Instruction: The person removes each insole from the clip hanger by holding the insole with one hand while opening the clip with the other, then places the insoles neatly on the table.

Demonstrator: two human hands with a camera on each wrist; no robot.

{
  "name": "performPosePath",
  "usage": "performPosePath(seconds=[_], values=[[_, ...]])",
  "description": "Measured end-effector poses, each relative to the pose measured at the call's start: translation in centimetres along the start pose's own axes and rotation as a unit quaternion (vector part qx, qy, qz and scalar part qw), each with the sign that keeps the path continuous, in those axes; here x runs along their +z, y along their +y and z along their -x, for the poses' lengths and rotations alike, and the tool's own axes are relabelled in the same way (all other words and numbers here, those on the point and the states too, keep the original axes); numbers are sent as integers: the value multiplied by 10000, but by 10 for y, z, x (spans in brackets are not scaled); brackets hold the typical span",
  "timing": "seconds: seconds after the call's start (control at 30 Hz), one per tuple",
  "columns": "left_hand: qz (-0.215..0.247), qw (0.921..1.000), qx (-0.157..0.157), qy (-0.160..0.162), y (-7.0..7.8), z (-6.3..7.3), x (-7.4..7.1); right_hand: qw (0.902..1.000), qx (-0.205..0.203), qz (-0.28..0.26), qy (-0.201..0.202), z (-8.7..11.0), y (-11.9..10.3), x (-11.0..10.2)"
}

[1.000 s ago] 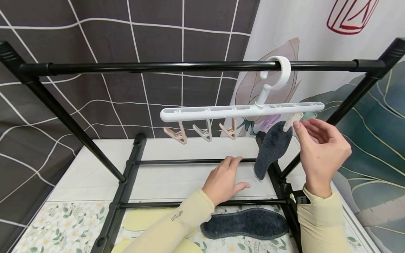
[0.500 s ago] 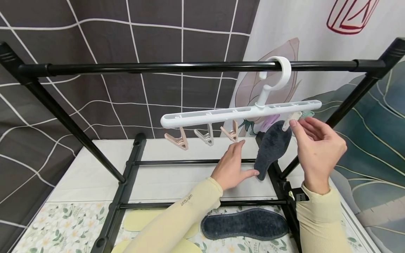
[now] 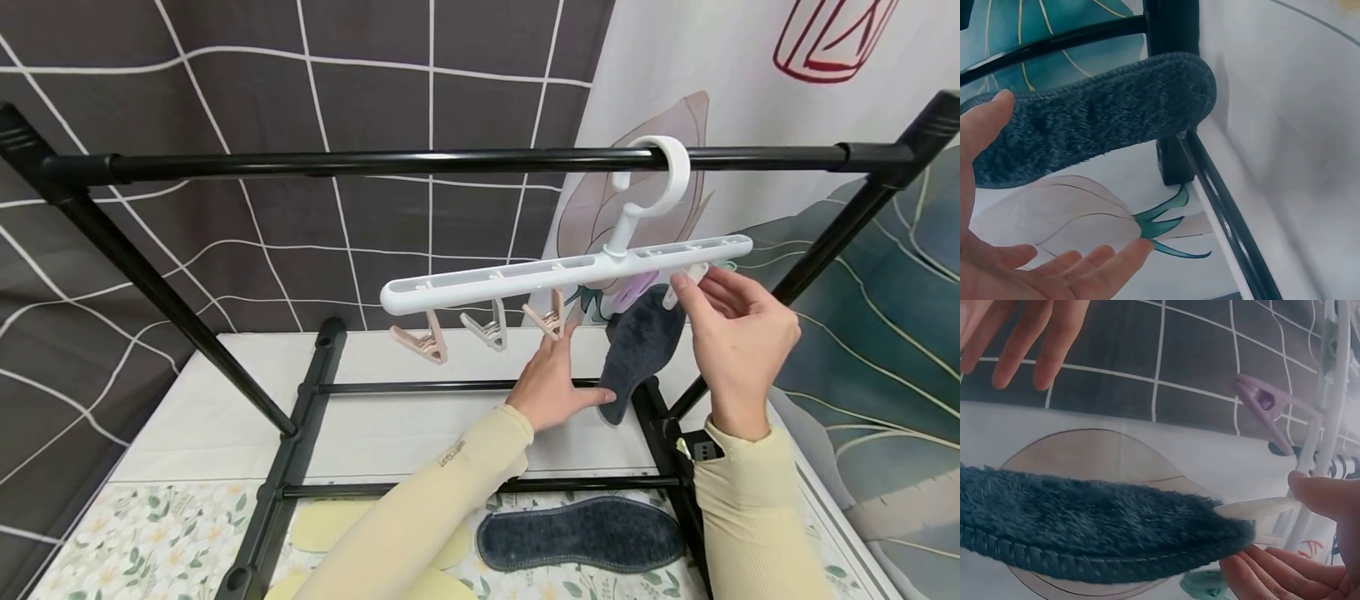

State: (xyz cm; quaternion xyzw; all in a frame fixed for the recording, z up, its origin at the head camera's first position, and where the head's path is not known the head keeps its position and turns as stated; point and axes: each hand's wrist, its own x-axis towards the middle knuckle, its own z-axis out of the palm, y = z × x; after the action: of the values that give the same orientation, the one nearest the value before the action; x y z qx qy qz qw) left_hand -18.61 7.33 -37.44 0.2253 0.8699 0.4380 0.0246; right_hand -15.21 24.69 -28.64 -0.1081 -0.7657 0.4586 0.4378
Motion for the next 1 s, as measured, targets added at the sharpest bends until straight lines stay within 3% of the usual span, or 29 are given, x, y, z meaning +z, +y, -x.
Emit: performPosePath(seconds=[0.27, 0.5, 0.77, 1.0], values=[[-119, 9994, -235, -208, -5, 0, 8, 9996, -65, 247, -84, 1, 1, 5], [-367, 9985, 94, -383, -9, 2, 13, 9996, -80, 254, -60, 2, 1, 5], [-436, 9978, 393, -297, -5, 1, 18, 9993, -160, 325, -88, 4, -1, 4], [-376, 9975, 492, -356, -6, 1, 18, 9998, -87, -176, -41, 5, -3, 1]])
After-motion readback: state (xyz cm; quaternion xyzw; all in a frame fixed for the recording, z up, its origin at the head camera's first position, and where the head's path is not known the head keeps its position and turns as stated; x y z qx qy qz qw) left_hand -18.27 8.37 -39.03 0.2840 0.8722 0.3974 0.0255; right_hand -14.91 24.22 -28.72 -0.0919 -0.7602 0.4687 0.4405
